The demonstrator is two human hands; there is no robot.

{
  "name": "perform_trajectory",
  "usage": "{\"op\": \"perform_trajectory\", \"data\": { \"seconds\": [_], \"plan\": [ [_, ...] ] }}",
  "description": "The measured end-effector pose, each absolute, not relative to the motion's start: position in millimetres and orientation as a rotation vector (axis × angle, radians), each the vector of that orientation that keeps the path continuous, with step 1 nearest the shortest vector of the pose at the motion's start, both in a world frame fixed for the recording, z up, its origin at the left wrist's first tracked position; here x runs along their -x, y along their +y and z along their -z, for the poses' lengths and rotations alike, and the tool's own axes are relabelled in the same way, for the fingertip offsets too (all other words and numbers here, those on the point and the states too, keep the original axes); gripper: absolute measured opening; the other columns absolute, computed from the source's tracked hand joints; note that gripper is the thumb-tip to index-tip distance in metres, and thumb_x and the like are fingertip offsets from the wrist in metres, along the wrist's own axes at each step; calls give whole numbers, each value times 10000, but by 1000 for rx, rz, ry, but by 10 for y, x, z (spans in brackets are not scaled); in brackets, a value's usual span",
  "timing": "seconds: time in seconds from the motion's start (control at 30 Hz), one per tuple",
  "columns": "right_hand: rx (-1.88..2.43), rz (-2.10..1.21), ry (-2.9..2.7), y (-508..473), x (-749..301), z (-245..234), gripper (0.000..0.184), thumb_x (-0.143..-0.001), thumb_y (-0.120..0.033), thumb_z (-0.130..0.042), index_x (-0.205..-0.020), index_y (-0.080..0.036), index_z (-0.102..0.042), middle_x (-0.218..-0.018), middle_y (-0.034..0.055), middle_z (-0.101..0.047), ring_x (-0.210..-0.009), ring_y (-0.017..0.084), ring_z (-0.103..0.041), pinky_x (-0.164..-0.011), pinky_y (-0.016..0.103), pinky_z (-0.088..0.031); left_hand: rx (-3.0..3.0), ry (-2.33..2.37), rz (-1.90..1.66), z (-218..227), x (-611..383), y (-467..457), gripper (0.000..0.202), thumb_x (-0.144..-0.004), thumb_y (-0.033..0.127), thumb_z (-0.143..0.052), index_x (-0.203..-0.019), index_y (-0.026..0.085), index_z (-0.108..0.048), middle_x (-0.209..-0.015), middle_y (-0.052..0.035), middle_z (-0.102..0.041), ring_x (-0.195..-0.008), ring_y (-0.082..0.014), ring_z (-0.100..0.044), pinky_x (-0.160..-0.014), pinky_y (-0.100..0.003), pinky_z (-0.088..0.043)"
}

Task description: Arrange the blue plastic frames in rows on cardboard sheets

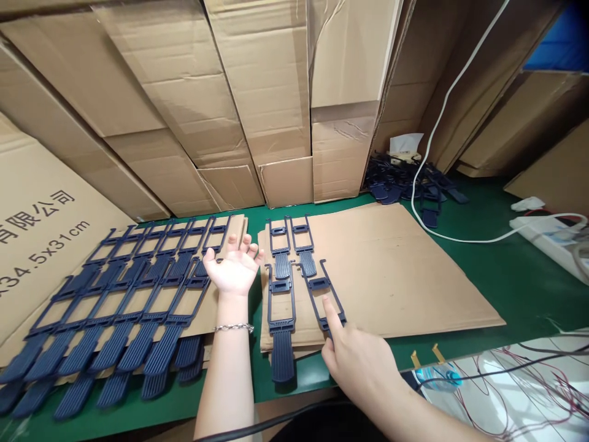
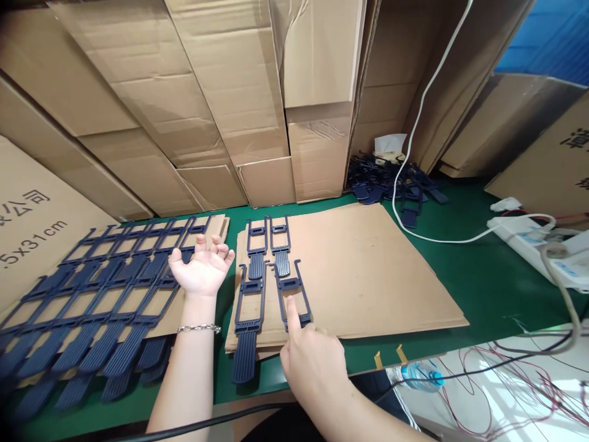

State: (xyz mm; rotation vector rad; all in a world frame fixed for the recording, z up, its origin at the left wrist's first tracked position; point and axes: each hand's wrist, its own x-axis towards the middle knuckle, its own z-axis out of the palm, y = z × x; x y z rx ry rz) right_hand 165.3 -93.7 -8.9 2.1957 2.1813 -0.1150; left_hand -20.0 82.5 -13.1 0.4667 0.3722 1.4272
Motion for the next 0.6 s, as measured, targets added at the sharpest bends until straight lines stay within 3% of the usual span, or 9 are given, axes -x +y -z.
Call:
{"op": "perform_trajectory", "data": {
  "seconds": [0.4,0.6],
  "plan": [
    [-2126,212,2158,-887,-1542,116,585,-807,-183,-416,-1381,-196,-308,-619,68,-613,-543,215,-620,-463,268,-445,-414,426,-1487,156,212,854,488,-756,589,-273,-820,220,-586,-824,-42,-595,-671,-170,-557,-633,-340,-476],
    [-2138,266,2169,-869,-1485,97,572,-796,-180,-424,-1362,-164,-347,-623,70,-615,-523,214,-617,-441,274,-442,-620,826,-1463,193,71,903,341,-764,422,-376,-763,150,-582,-763,-56,-575,-615,-142,-538,-567,-264,-452]
  ]
}}
